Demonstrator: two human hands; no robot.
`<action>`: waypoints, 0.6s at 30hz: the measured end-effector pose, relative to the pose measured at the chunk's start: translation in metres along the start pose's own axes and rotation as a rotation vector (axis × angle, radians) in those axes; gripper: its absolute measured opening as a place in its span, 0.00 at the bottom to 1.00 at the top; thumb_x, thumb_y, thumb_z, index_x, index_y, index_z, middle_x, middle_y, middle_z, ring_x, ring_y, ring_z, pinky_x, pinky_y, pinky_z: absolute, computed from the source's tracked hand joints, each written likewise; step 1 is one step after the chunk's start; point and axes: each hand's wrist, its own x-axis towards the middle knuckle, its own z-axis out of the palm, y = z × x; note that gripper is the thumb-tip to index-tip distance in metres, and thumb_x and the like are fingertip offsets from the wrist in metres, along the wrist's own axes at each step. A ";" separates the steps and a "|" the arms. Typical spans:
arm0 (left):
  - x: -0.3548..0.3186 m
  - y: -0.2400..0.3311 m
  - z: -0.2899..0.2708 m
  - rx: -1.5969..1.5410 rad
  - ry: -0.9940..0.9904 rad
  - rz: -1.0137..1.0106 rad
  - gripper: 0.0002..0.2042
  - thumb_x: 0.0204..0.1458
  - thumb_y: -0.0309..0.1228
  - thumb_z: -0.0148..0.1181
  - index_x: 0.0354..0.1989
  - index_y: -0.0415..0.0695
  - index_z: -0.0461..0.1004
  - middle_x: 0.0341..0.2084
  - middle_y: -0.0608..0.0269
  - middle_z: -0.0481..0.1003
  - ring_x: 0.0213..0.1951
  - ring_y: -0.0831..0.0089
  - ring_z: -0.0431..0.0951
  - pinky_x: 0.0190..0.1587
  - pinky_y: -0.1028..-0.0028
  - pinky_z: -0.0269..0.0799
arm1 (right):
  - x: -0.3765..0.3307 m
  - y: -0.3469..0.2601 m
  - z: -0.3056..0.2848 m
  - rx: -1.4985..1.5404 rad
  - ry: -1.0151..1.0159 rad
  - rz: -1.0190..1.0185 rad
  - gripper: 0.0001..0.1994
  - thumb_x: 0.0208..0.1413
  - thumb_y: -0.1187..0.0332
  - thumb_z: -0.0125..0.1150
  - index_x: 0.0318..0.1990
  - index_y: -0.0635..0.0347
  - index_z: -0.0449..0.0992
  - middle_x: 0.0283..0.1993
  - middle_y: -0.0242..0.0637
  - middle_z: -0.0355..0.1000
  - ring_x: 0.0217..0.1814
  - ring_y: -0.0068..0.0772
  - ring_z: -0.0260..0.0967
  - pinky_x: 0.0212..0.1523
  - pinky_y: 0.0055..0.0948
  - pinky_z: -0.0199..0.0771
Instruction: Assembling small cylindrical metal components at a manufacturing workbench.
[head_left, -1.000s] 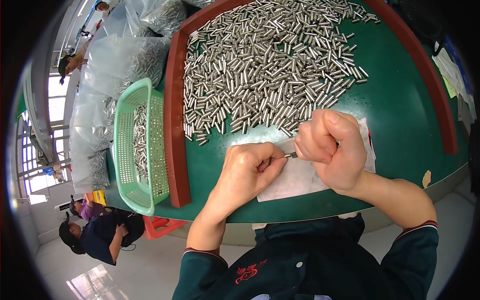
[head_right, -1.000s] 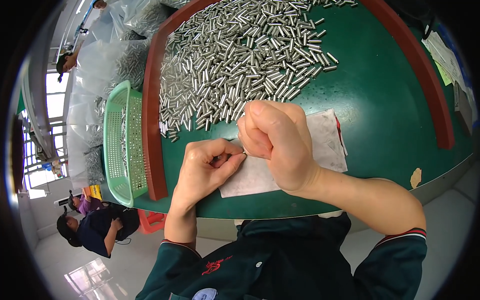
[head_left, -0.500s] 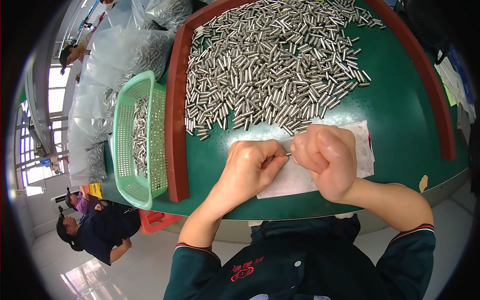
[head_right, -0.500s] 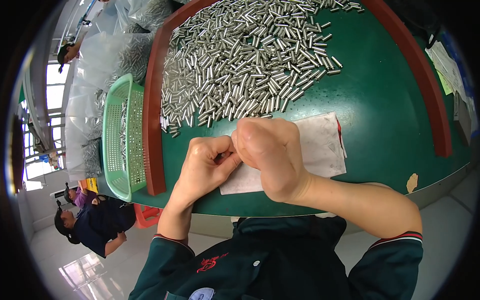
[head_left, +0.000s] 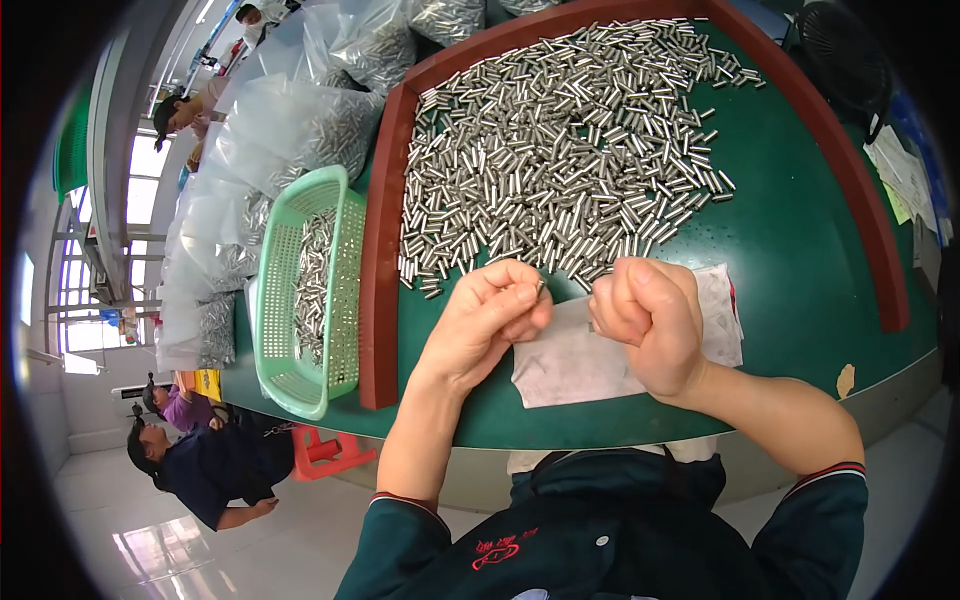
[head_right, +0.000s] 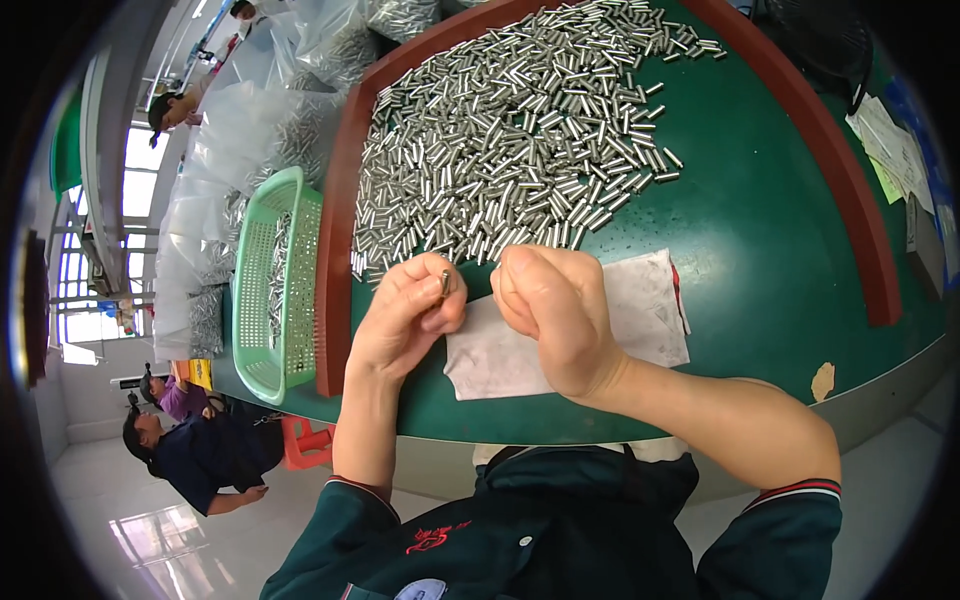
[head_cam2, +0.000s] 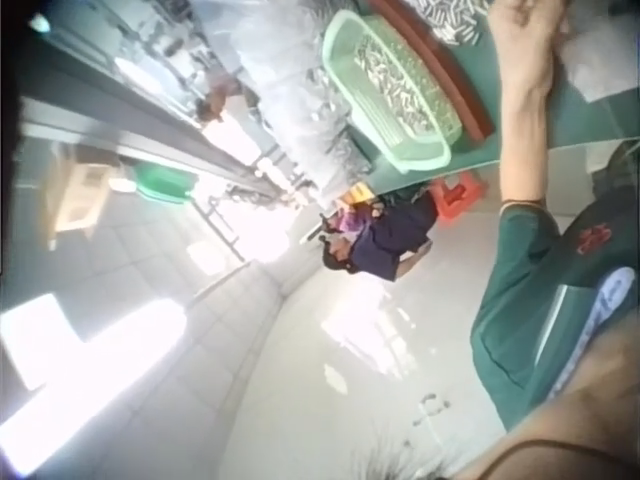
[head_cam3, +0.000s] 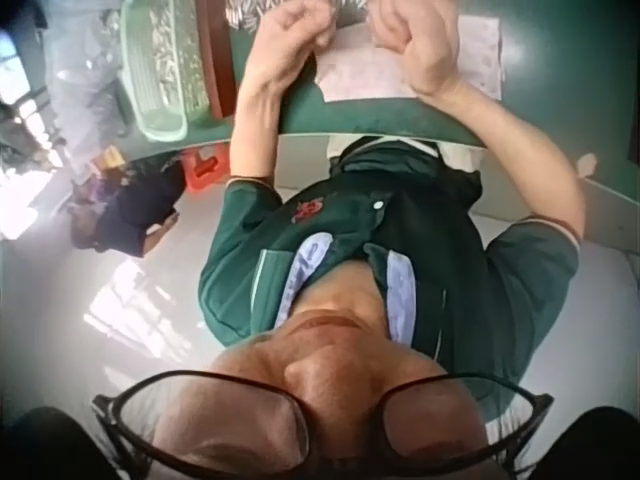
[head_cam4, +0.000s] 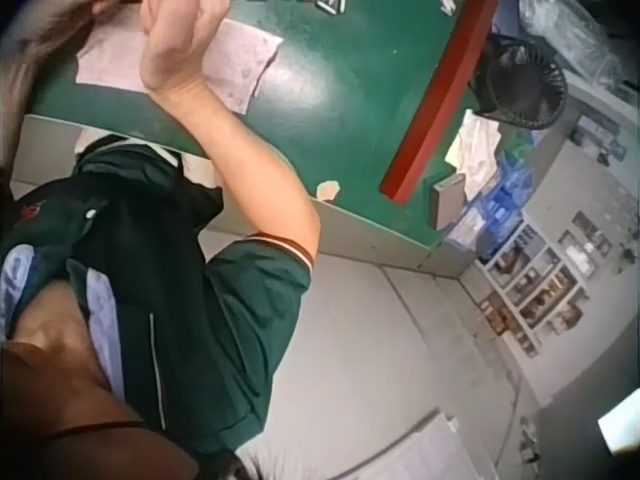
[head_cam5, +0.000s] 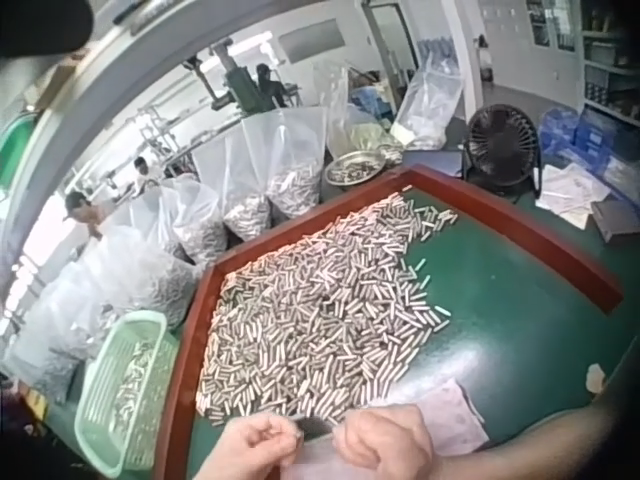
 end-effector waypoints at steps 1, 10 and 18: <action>-0.001 -0.001 -0.001 -0.081 0.028 -0.028 0.03 0.49 0.26 0.51 0.30 0.41 0.68 0.22 0.63 0.70 0.16 0.86 0.55 0.20 0.86 0.52 | 0.000 0.000 0.000 -0.022 -0.007 0.004 0.17 0.53 0.69 0.36 0.12 0.57 0.49 0.11 0.25 0.45 0.14 0.16 0.40 0.16 0.20 0.41; 0.002 0.003 0.000 -0.155 0.110 -0.136 0.11 0.50 0.27 0.50 0.41 0.37 0.67 0.26 0.61 0.72 0.16 0.87 0.55 0.19 0.87 0.51 | 0.002 -0.002 0.000 -0.038 0.006 0.035 0.18 0.53 0.67 0.35 0.12 0.57 0.50 0.11 0.26 0.45 0.14 0.16 0.40 0.16 0.20 0.41; 0.001 0.004 0.000 -0.160 0.161 -0.055 0.10 0.53 0.33 0.46 0.34 0.38 0.68 0.25 0.60 0.71 0.17 0.84 0.57 0.18 0.85 0.52 | 0.004 -0.005 0.000 -0.033 0.016 0.053 0.18 0.53 0.66 0.35 0.12 0.57 0.50 0.10 0.26 0.46 0.13 0.16 0.40 0.15 0.20 0.40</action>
